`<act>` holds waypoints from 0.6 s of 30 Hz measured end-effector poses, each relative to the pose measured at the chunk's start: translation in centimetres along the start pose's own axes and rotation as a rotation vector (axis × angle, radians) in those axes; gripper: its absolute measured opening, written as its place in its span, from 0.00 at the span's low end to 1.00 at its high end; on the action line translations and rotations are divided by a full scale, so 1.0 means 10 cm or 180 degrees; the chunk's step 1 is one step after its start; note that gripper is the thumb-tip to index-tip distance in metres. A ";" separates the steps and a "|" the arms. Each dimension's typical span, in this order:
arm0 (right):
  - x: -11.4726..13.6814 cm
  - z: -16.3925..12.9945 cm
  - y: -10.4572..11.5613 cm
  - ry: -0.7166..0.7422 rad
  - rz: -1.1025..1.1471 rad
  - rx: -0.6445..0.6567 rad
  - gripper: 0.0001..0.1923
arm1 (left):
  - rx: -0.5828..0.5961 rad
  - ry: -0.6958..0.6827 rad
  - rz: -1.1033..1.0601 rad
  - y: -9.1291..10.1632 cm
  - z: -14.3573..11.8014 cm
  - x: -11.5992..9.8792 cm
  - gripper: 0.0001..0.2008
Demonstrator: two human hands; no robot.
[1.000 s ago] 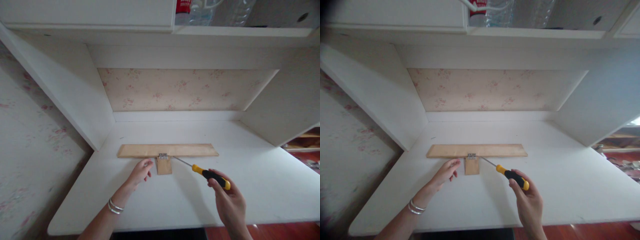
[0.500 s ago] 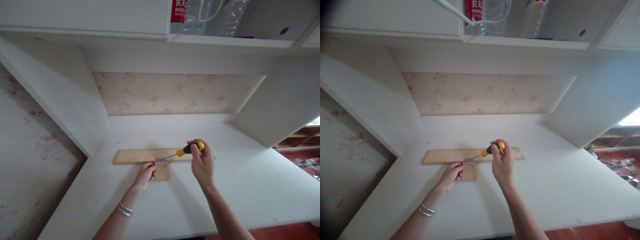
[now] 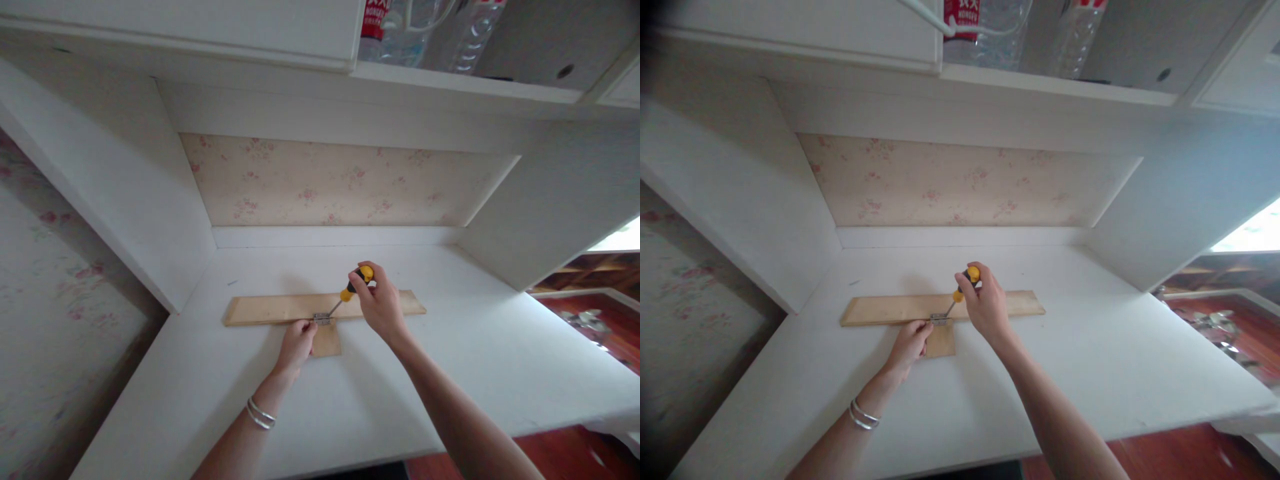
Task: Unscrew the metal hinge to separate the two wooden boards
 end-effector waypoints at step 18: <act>0.37 0.02 -0.17 0.0390 -0.0777 0.0330 0.22 | 0.0052 -0.0113 -0.0042 0.03 -0.01 0.00 0.14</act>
Point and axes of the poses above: each hand's wrist, its own z-axis towards the middle knuckle, its own y-axis out of the back of the hand, x = y × z, the point moved 9 cm from there along z, towards the middle knuckle, and after that the axes turned 11 degrees about x, right-handed, at the moved point
